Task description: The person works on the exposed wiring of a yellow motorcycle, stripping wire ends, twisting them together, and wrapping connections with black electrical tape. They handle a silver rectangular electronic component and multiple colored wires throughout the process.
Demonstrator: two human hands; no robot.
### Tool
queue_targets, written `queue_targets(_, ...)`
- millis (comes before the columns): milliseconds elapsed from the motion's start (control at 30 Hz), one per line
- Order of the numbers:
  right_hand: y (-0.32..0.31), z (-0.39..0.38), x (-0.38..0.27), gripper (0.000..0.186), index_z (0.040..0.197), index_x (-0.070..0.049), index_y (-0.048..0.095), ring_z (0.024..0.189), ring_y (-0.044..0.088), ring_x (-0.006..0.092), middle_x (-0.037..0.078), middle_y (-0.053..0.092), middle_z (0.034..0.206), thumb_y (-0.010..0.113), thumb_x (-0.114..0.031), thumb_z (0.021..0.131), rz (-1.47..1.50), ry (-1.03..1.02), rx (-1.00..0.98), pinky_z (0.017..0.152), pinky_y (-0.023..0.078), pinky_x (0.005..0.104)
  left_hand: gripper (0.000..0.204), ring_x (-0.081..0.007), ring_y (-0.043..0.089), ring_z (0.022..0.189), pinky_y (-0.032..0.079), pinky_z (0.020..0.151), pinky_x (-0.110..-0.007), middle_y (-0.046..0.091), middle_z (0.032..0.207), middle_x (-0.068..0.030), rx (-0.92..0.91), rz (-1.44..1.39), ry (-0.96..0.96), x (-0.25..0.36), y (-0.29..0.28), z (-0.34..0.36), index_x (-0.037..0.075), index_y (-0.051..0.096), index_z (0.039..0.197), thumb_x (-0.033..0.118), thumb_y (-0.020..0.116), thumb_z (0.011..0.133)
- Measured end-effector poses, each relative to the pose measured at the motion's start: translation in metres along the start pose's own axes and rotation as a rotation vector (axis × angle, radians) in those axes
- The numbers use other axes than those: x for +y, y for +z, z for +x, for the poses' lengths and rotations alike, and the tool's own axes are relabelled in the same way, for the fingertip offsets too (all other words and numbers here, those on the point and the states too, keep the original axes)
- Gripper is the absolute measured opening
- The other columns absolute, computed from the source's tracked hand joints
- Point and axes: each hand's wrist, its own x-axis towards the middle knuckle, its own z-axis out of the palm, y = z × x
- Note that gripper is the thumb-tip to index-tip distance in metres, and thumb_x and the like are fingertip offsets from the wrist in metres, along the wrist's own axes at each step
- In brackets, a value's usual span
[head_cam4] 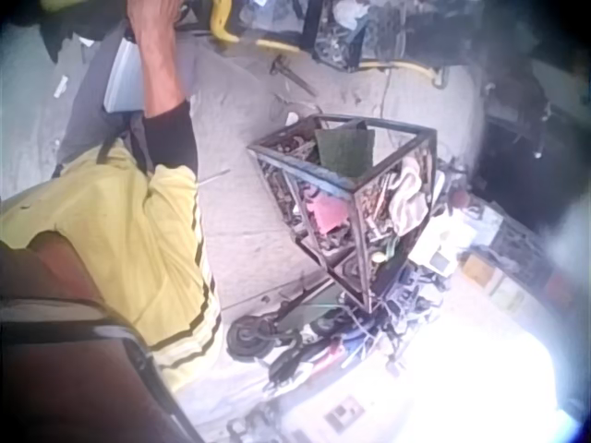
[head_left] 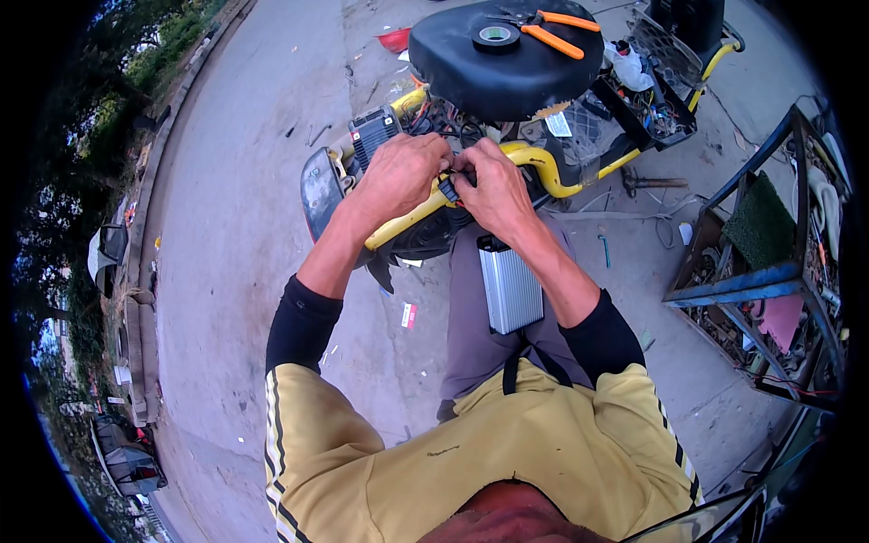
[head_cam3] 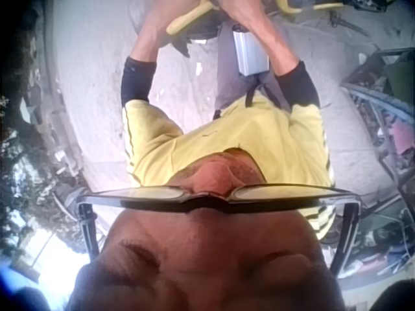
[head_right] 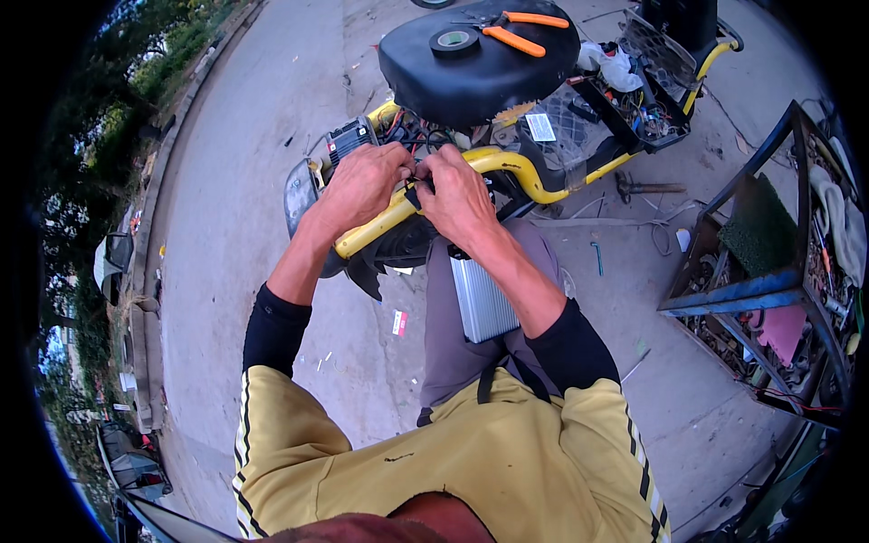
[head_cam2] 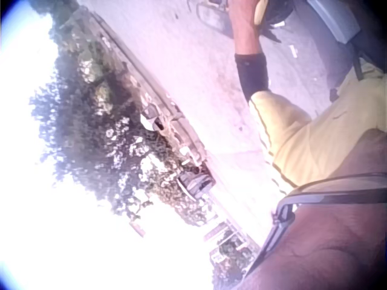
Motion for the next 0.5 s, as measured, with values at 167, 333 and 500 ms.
queue_targets(167,-0.001,0.000,-0.001,0.013,0.103,0.000,0.076,0.098,0.069,0.0427,0.019,0.066,0.107,0.076,-0.009,0.093,0.042,0.003,0.008,0.087,0.055,0.0516,0.013,-0.0431,0.069,0.101,0.052,0.092,-0.053,0.076,0.102,-0.0198,0.000,-0.015,-0.030,-0.004,0.003,0.001,0.004,0.069,0.110,0.015,0.064,0.105)
queue_targets(333,-0.003,0.001,0.000,0.013,0.101,-0.001,0.077,0.096,0.069,0.0416,0.018,0.067,0.105,0.074,-0.011,0.095,0.090,0.056,-0.004,0.087,0.055,0.0509,0.013,-0.0430,0.070,0.099,0.053,0.089,-0.053,0.075,0.100,-0.0199,0.014,-0.036,-0.056,-0.005,0.003,0.004,0.005,0.068,0.111,0.016,0.062,0.107)
queue_targets(500,0.000,0.001,0.003,0.012,0.102,-0.001,0.077,0.096,0.070,0.0412,0.018,0.067,0.105,0.074,-0.011,0.095,0.084,0.027,0.004,0.086,0.055,0.0509,0.016,-0.0421,0.070,0.097,0.053,0.088,-0.052,0.074,0.098,-0.0191,0.021,-0.104,-0.047,-0.013,0.004,0.002,0.006,0.070,0.116,0.018,0.063,0.107)
